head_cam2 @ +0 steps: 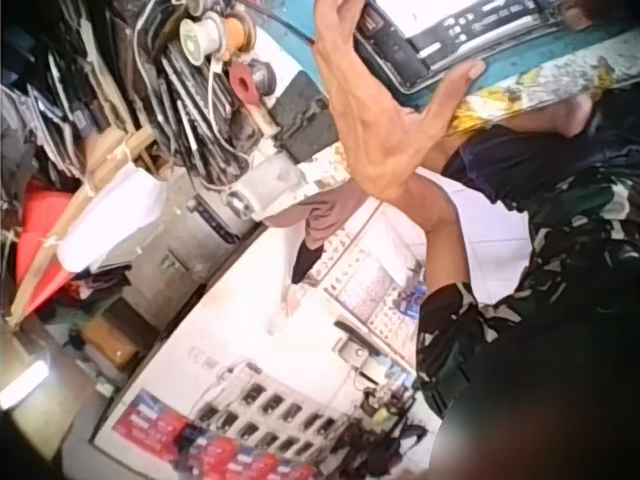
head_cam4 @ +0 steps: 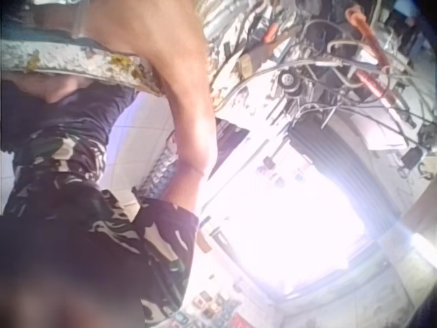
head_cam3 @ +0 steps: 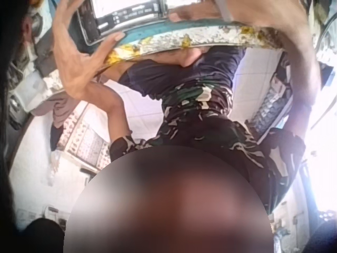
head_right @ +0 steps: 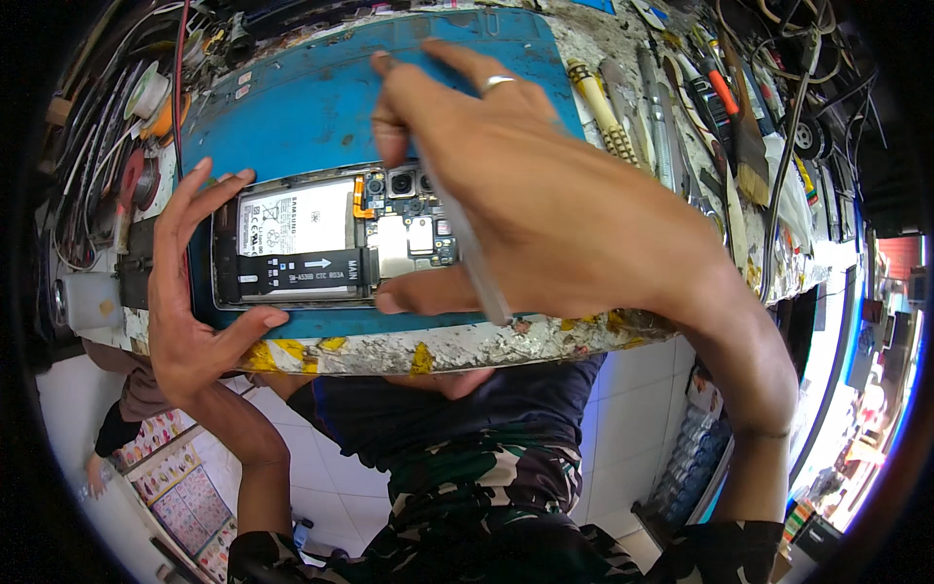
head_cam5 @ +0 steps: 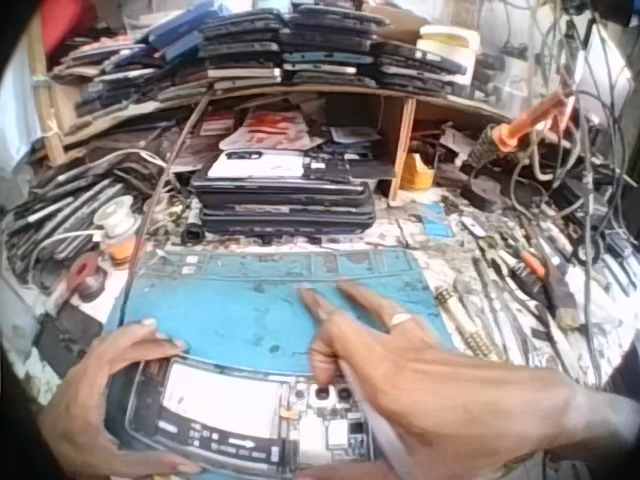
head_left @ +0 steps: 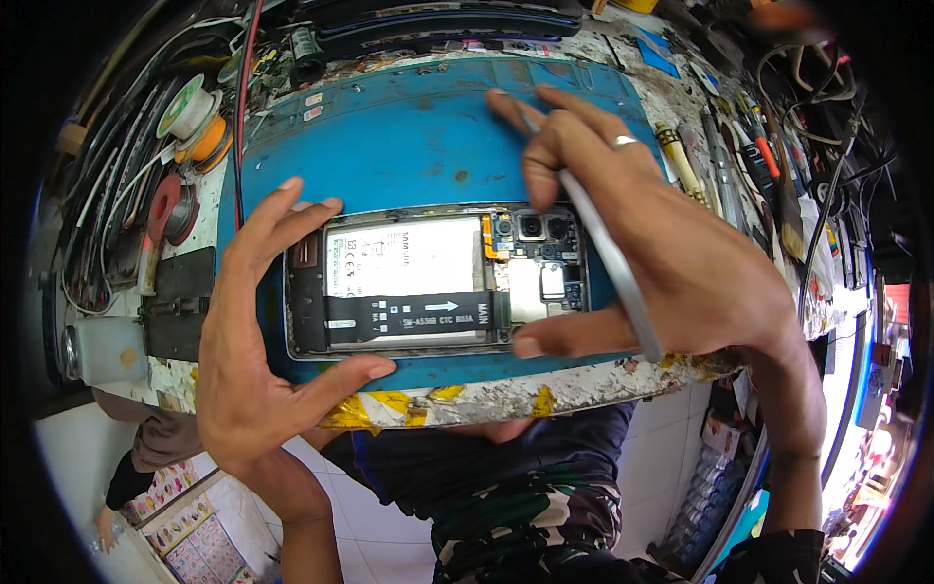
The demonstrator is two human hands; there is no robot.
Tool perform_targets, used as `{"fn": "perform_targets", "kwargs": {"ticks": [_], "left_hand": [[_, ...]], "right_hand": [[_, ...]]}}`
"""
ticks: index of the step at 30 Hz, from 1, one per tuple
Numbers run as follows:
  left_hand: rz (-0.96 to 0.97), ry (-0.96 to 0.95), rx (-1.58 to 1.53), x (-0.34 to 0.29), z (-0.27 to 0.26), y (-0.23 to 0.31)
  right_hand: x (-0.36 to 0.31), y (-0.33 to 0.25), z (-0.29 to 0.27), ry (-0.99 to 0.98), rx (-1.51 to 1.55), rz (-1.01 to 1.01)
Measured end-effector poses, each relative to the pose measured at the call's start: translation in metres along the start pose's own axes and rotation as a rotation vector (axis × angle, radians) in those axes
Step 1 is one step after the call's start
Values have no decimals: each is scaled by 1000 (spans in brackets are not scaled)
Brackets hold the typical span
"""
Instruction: The person uses a metal spudger to pry and separate the phone's back cover from the frame. They work along the edges and corners, then flip the phone to continue prying the opposite side. The phone remains disassembled on the workbench.
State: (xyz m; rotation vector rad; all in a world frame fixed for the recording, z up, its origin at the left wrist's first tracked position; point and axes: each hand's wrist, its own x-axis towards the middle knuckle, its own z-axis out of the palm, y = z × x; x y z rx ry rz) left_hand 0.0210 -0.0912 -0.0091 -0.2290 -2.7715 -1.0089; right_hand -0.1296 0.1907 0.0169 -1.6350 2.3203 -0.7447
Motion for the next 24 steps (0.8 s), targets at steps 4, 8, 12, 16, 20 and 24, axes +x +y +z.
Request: {"fn": "perform_targets", "kwargs": {"ticks": [4,8,12,16,20,24], "left_hand": [[44,-2,43,0,-1,-1],[35,-4,27,1,0,-1],[26,6,-22,1,-2,1],[45,-12,30,1,-3,3],[27,16,-35,3,1,2],[39,12,-23,2,-1,2]], "right_hand": [[-2,-4,-1,9,0,122],[1,-6,11,32,48,34],[0,-6,10,75,5,-13],[-1,-8,9,63,65,199],[4,-13,17,79,39,4],[4,-18,11,82,12,66]]}}
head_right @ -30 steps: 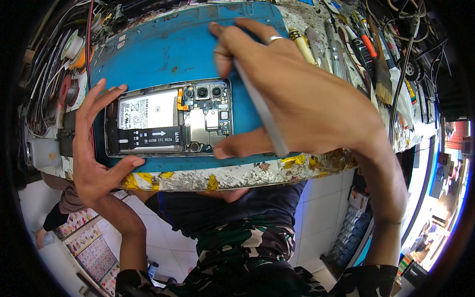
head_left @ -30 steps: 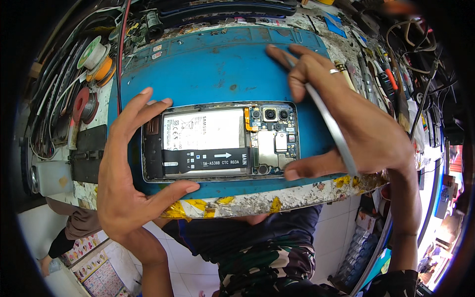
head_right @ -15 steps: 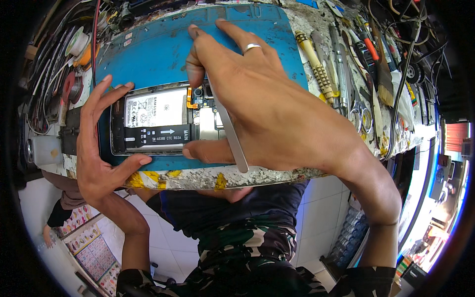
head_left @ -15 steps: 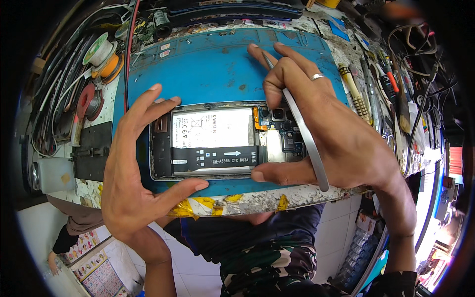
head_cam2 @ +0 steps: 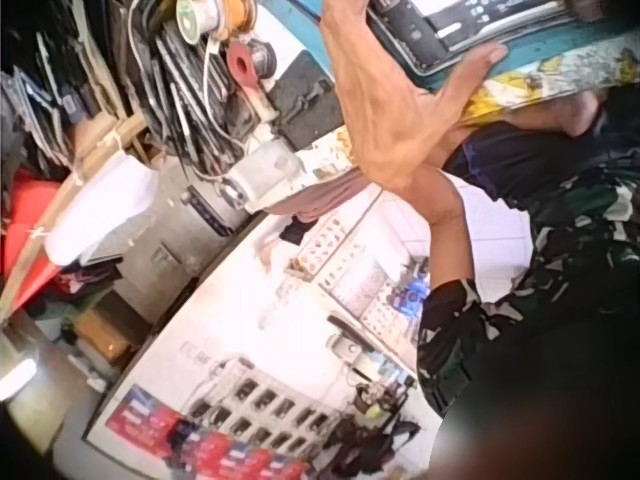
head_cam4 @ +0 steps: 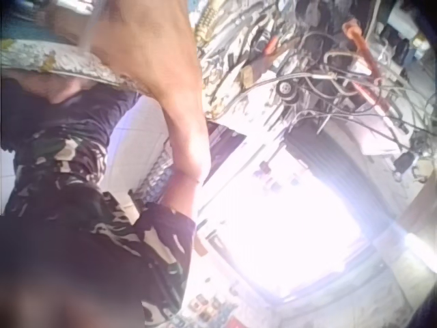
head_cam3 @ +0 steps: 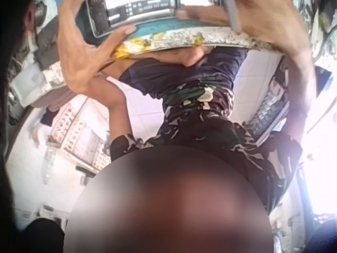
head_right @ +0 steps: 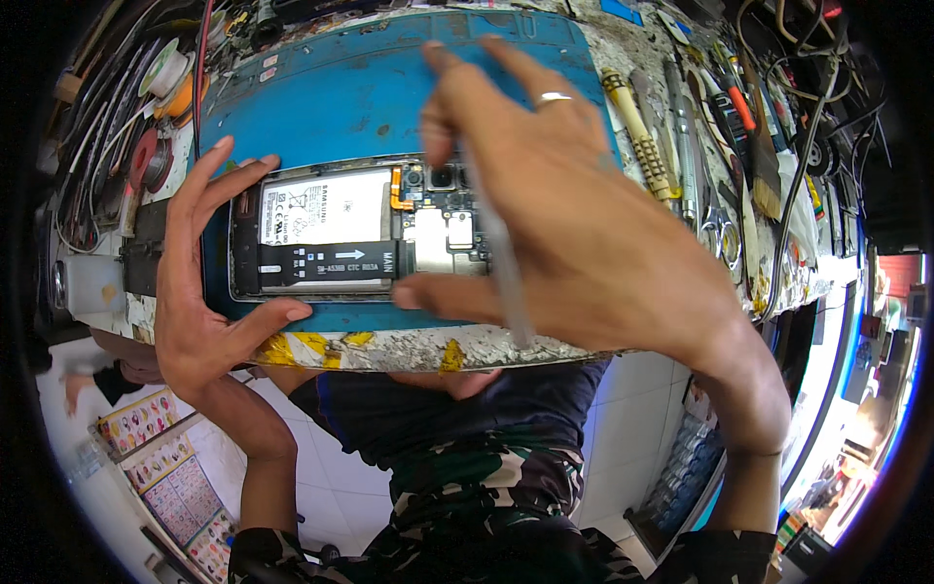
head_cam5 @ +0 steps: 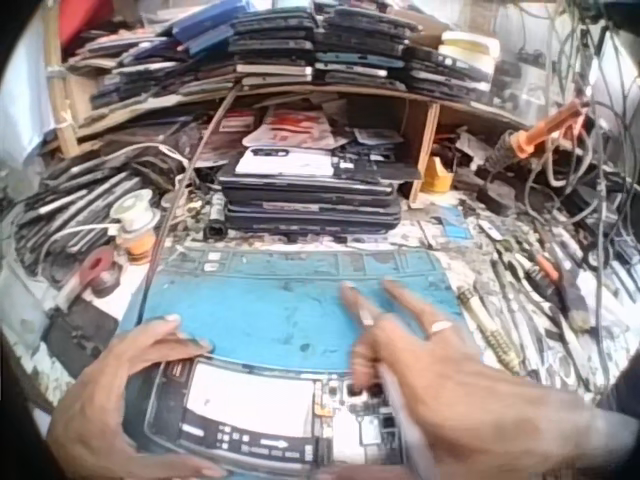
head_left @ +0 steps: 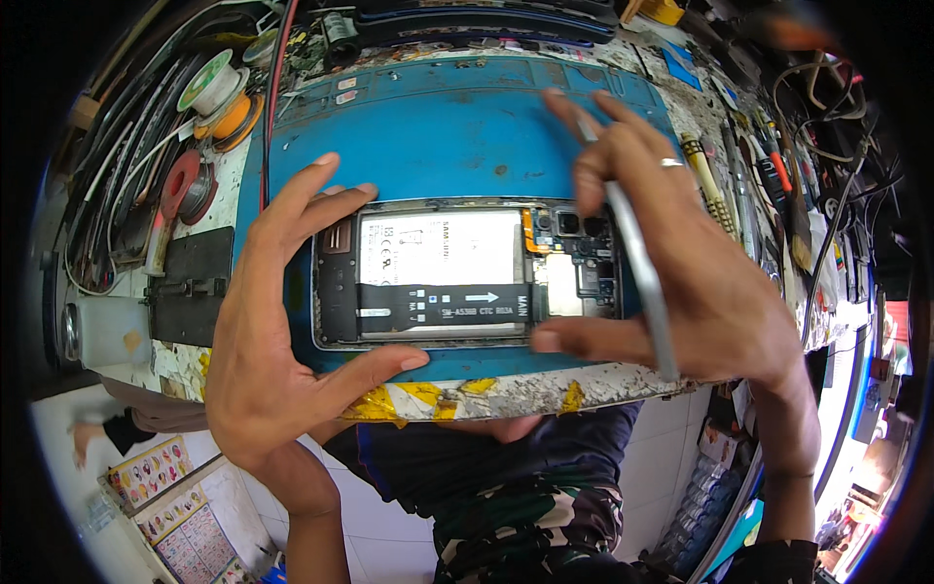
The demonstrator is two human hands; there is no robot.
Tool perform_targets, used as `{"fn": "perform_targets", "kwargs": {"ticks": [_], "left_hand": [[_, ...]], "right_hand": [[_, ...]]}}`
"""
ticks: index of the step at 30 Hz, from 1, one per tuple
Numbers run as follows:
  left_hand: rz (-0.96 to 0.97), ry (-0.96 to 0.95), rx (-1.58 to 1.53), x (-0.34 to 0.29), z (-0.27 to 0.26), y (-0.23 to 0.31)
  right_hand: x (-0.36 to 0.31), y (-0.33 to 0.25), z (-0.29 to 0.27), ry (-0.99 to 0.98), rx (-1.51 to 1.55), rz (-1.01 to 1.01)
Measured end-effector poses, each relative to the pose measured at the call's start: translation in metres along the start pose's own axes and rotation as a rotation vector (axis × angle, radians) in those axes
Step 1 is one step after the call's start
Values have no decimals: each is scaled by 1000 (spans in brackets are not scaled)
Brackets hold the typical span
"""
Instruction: The person uses a metal spudger to pry and separate the phone's back cover from the frame. They work along the edges and corners, then flip the phone to continue prying the opposite side. The phone remains disassembled on the workbench.
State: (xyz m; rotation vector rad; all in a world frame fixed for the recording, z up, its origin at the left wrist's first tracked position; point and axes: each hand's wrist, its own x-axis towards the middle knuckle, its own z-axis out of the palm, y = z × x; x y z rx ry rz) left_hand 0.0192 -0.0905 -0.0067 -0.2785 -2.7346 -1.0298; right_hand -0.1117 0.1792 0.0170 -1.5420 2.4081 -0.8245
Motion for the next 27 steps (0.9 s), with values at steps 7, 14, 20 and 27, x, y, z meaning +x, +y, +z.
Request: {"fn": "perform_targets", "kwargs": {"ticks": [7,14,20,27], "left_hand": [[19,-2,67,0,-1,1],[8,1,71,-1,0,1],[-8,-1,66,-1,-1,3],[-27,24,51,-1,2,5]], "right_hand": [[0,-5,8,25,-8,-21],[0,-6,4,49,-32,20],[0,-13,10,51,-84,-28],[2,-16,13,42,-81,50]]}}
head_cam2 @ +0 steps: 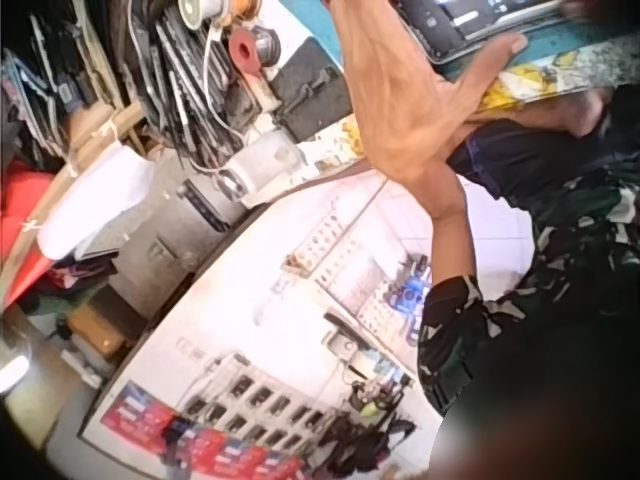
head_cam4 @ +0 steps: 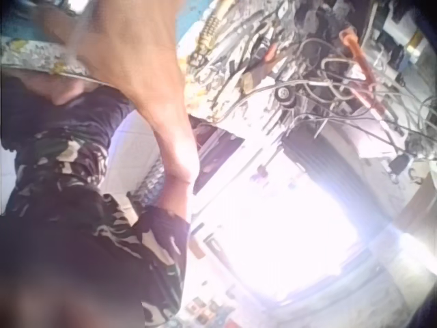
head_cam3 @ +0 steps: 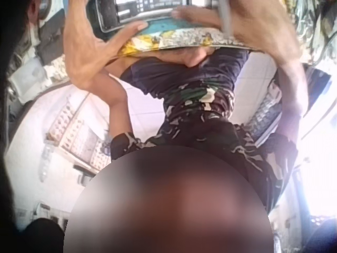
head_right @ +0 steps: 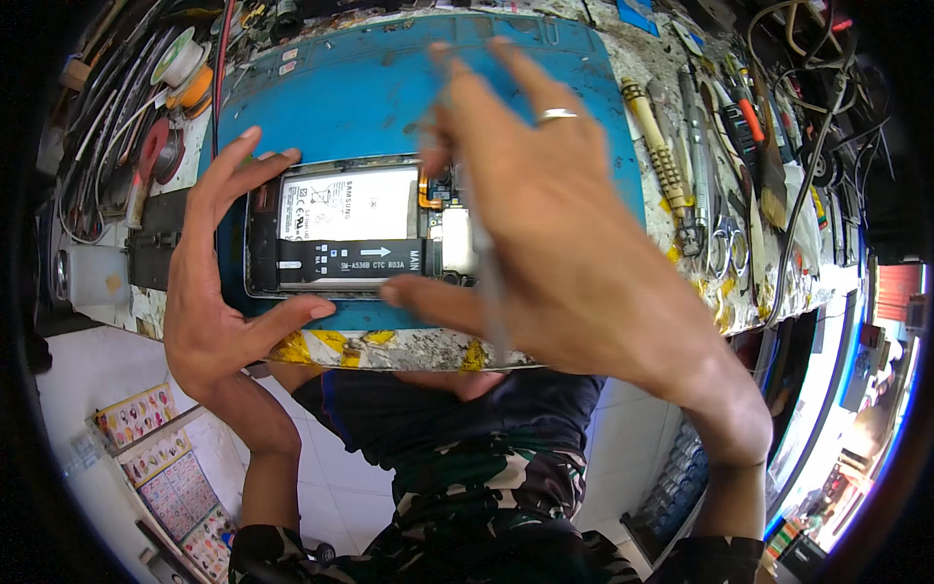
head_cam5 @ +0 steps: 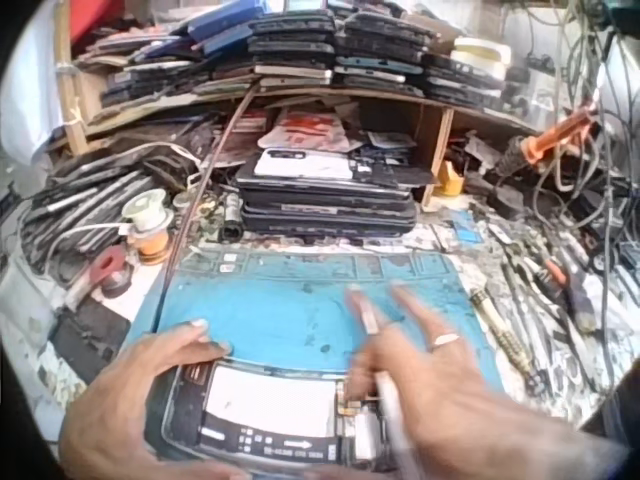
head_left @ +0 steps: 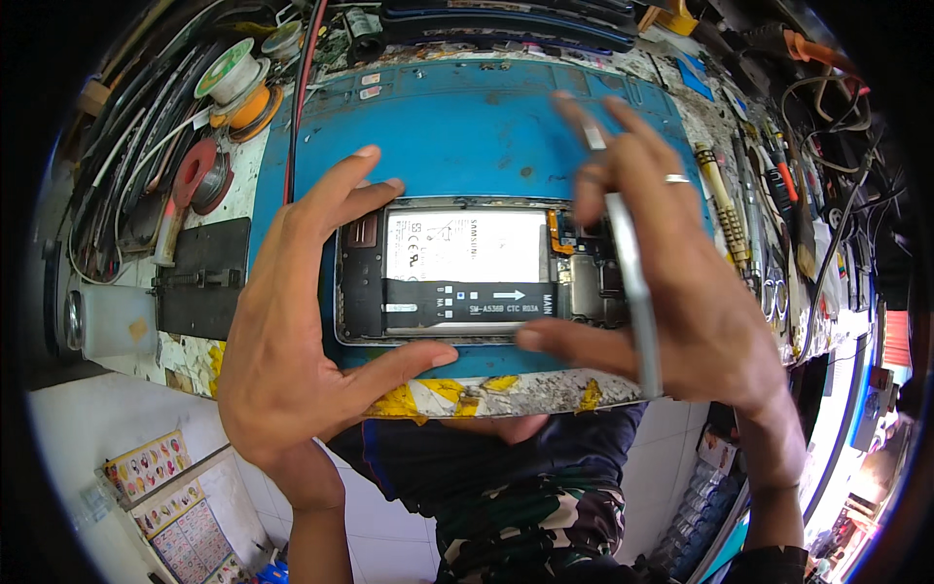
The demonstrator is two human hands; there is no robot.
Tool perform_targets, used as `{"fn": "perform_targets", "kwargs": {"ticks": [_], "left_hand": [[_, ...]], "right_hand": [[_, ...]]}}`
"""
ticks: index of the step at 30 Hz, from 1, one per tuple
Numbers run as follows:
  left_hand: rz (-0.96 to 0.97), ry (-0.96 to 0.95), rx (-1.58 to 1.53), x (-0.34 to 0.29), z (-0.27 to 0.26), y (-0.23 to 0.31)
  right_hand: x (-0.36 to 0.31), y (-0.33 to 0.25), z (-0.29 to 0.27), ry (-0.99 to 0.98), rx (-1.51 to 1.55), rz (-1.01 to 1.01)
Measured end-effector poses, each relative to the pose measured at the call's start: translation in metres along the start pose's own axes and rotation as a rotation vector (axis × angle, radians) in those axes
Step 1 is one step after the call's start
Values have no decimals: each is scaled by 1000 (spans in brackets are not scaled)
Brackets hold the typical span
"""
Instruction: The person uses a metal spudger to pry and separate the phone's back cover from the frame. They work along the edges and corners, then flip the phone to continue prying the opposite side. The phone remains disassembled on the workbench.
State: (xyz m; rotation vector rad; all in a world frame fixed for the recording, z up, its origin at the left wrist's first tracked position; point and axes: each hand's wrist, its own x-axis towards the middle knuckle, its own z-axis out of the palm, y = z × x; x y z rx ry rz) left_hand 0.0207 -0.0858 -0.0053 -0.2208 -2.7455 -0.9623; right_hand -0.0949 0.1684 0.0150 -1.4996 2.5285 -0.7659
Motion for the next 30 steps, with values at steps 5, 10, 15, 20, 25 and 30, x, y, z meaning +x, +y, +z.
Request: {"fn": "perform_targets", "kwargs": {"ticks": [5,10,15,20,25,30], "left_hand": [[1,11,-1,0,0,1],[48,7,22,1,0,-1],[-2,28,-14,0,1,1],[10,5,15,-1,0,2],[-12,19,-6,0,0,3],[229,-77,5,2,-10,-1]], "right_hand": [[1,-4,0,-14,9,53],[2,-6,5,58,12,44],[4,-10,4,26,-11,65],[6,-9,5,47,22,38],[6,-11,9,32,17,89],[10,-10,3,41,-3,34]]}}
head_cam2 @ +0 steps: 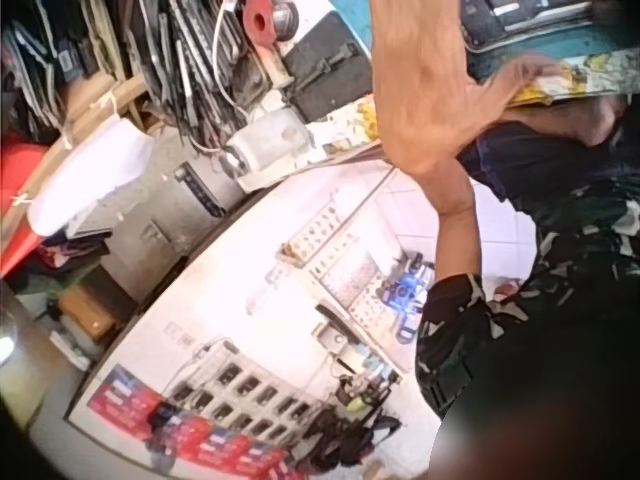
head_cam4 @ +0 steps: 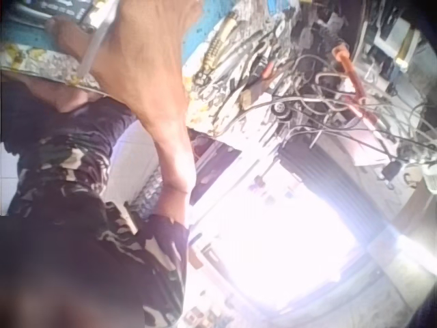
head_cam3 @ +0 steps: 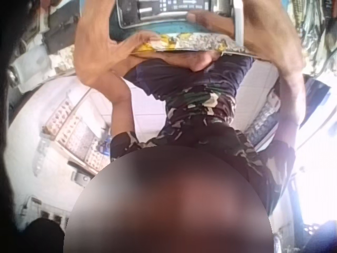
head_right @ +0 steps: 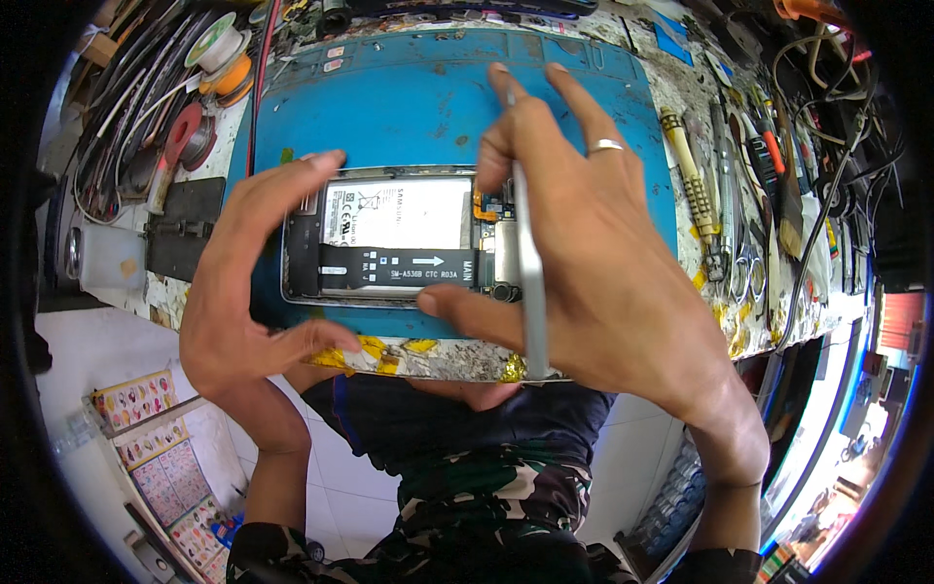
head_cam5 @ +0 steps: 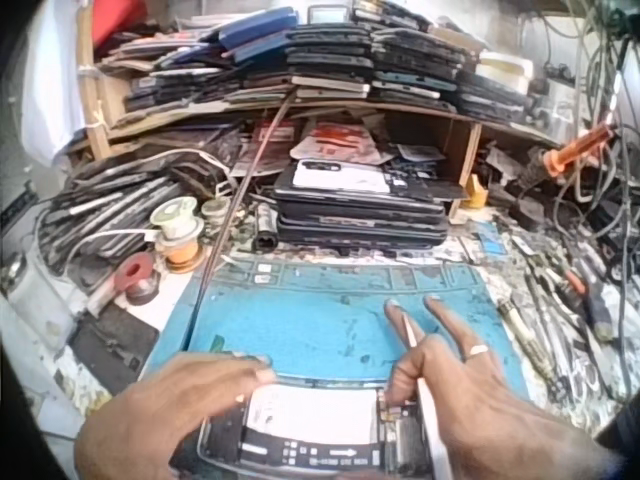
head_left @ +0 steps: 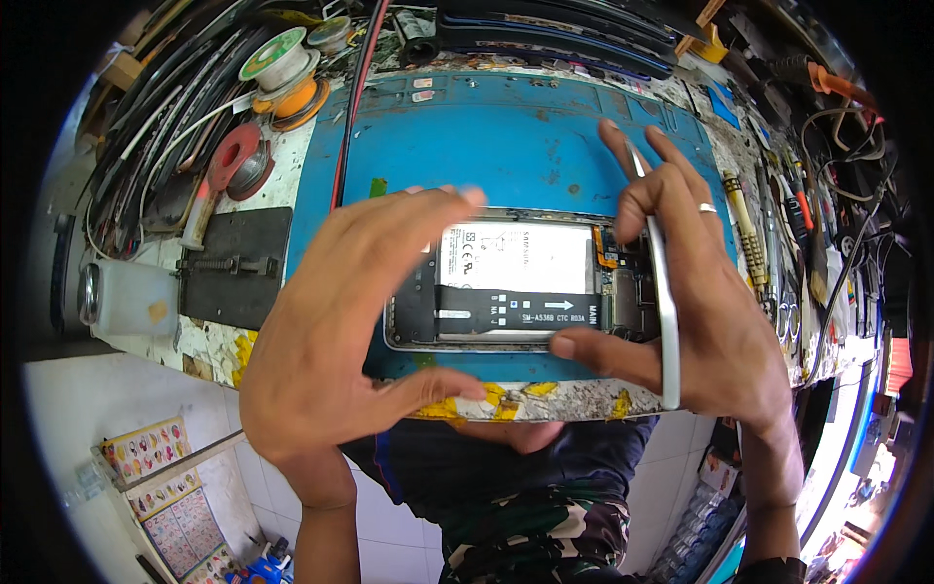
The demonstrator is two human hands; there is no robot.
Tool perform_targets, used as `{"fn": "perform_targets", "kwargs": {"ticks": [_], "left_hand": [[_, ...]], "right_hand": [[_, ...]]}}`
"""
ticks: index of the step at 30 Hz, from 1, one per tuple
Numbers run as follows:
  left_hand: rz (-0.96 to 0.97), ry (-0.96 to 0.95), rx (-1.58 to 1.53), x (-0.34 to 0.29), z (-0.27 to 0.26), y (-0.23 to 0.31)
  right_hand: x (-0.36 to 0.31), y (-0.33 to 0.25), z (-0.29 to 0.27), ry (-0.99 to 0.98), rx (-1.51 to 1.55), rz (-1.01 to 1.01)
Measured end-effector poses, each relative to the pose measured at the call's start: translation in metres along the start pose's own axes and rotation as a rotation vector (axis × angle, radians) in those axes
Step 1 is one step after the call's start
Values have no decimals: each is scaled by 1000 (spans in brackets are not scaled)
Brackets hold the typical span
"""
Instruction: The person uses a metal spudger to pry and separate the phone's back cover from the frame. They work along the edges and corners, then flip the phone to continue prying the opposite side. The phone remains disassembled on the workbench.
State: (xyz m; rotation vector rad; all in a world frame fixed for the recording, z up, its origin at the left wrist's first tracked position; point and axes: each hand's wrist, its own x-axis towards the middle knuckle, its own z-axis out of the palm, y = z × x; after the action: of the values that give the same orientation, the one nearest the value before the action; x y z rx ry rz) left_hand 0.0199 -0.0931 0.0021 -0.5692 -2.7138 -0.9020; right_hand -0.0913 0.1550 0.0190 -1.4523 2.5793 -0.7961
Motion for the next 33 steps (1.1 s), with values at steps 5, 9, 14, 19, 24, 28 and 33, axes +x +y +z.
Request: {"fn": "perform_targets", "kwargs": {"ticks": [5,9,14,19,24,28,33], "left_hand": [[25,-52,78,-3,-3,0],[53,-22,-23,-3,-3,-2],[-2,-9,-15,-4,-2,0],[-19,50,-86,-6,1,-2],[-29,29,-64,-4,0,0],[-90,32,-84,-7,-3,1],[-126,-58,-132,-9,-7,3]], "right_hand": [[9,-10,11,18,5,-31],[7,-10,3,10,10,132],[11,-12,7,-40,-16,48],[15,-15,0,-72,-11,84],[18,-18,8,-82,-58,-49],[17,-20,-1,-139,-34,144],[19,-22,-3,-130,-25,176]]}}
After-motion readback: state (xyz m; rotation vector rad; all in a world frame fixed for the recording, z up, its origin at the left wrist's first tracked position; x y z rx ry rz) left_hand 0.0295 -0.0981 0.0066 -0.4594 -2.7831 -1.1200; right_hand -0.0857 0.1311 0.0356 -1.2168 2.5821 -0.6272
